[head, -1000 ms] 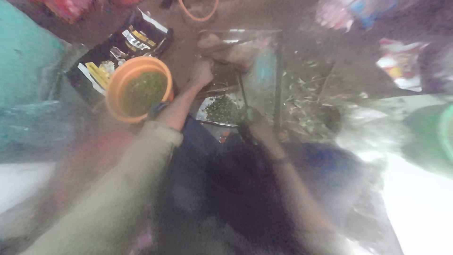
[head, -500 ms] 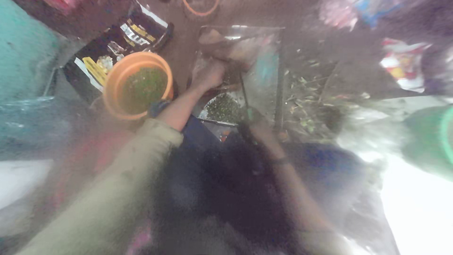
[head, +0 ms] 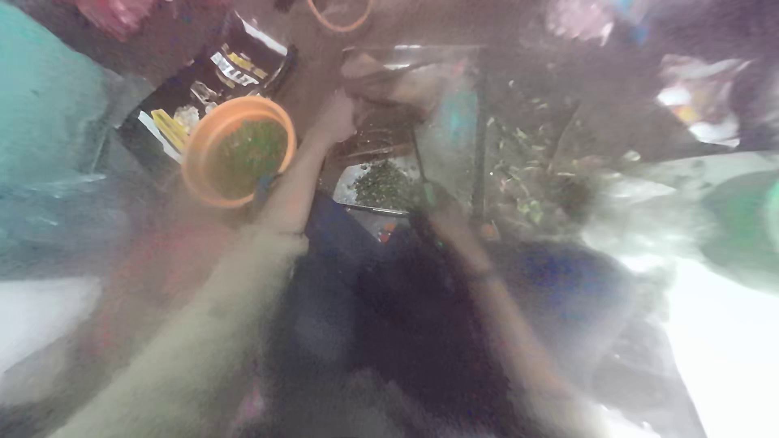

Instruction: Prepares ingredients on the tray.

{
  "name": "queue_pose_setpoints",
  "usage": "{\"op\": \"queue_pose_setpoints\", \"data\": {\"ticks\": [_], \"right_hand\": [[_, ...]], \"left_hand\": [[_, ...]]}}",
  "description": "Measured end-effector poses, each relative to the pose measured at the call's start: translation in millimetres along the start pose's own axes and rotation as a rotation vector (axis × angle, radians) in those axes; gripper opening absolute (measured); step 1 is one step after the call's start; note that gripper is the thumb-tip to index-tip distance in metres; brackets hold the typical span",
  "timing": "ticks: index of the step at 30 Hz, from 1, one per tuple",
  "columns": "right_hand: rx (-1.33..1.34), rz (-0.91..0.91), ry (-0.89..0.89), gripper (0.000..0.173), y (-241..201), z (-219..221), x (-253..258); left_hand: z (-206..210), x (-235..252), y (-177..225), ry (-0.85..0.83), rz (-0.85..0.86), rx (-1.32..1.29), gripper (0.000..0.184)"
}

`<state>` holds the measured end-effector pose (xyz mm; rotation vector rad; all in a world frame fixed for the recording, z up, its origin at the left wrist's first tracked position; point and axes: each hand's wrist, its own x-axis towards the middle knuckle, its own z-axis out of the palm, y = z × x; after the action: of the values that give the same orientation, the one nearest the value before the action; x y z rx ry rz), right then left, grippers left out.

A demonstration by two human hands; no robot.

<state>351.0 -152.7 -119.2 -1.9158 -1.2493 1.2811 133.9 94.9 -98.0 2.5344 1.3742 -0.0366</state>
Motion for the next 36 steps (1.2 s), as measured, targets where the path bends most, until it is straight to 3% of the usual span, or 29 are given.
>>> {"op": "queue_pose_setpoints", "data": {"ticks": [10, 15, 19, 25, 30, 36], "right_hand": [[0.002, 0.037, -0.005, 0.044, -1, 0, 4], [-0.017, 0.028, -0.017, 0.045, 1, 2, 5], [-0.033, 0.038, -0.011, 0.046, 0, 3, 3], [-0.088, 0.020, 0.004, 0.047, 6, 4, 6], [-0.081, -0.004, 0.011, 0.048, 10, 7, 6], [0.025, 0.005, 0.043, 0.052, 24, 7, -10]], "left_hand": [[29, 13, -3, -0.127, 0.087, 0.135, 0.015], [26, 12, 6, 0.049, 0.066, 0.083, 0.025], [43, 23, 18, 0.146, 0.084, 0.170, 0.022], [45, 30, 29, 0.066, 0.049, 0.093, 0.026], [37, 27, 28, 0.098, 0.087, -0.060, 0.028], [48, 22, 38, 0.024, 0.031, 0.040, 0.054]]}}
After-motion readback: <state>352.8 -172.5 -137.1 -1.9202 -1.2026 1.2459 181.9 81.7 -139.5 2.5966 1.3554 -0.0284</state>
